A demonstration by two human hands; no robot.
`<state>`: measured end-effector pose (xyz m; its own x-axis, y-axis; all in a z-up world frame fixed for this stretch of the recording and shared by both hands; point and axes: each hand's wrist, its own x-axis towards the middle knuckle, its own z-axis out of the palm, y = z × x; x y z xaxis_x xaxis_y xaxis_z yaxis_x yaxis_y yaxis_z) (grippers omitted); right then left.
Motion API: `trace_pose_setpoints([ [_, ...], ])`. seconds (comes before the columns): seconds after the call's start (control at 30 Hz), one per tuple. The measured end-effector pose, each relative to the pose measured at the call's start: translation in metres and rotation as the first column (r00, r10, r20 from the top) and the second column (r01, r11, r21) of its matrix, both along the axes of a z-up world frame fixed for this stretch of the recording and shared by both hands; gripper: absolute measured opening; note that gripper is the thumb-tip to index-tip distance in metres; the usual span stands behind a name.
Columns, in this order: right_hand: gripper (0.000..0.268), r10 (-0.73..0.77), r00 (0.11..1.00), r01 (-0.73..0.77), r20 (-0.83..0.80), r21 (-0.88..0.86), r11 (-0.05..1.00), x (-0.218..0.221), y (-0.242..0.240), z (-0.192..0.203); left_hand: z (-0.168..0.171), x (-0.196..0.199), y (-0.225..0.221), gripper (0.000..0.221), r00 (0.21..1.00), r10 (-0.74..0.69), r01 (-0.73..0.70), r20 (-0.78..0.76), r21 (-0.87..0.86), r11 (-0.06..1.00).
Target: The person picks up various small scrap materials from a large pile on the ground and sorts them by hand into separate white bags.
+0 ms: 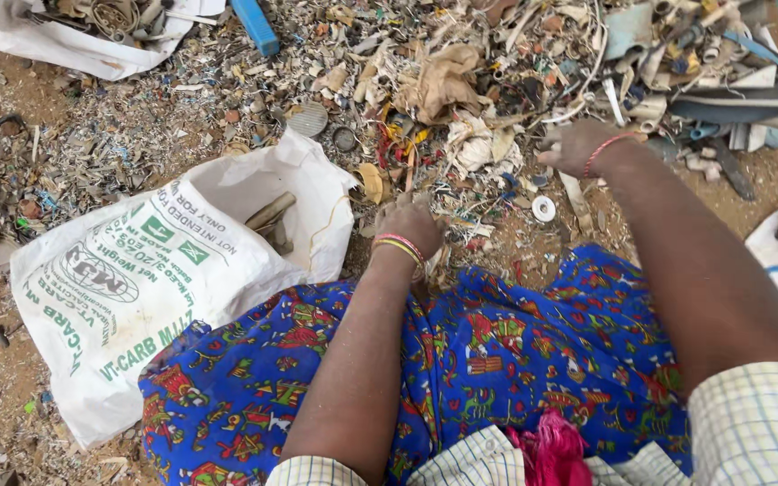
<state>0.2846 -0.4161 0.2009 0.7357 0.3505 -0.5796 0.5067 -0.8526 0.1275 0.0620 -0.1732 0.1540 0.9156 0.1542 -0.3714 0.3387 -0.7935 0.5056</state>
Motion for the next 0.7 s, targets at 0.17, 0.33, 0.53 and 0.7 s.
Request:
trace_pose_setpoints([
  [0.17,0.052,-0.037,0.998,0.039,-0.048,0.042,0.998,0.016,0.035,-0.126,-0.007,0.007,0.010,0.061,0.998,0.044,-0.041,0.036,-0.078,0.996],
  [0.33,0.051,0.101,0.995,-0.101,-0.019,-0.020,0.995,0.000,0.046,-0.177,-0.006,0.005,0.019,0.056,0.999,0.036,-0.036,0.001,-0.122,0.992],
  [0.53,0.029,0.137,0.990,-0.138,-0.019,-0.205,0.969,0.000,0.063,-0.165,-0.003,0.003,0.034,0.054,0.996,0.017,-0.030,-0.092,-0.135,0.990],
  [0.7,0.035,0.166,0.984,-0.160,0.070,-0.087,0.983,0.010,0.057,-0.185,-0.002,0.000,0.035,0.053,0.994,0.002,-0.016,-0.109,-0.127,0.992],
])
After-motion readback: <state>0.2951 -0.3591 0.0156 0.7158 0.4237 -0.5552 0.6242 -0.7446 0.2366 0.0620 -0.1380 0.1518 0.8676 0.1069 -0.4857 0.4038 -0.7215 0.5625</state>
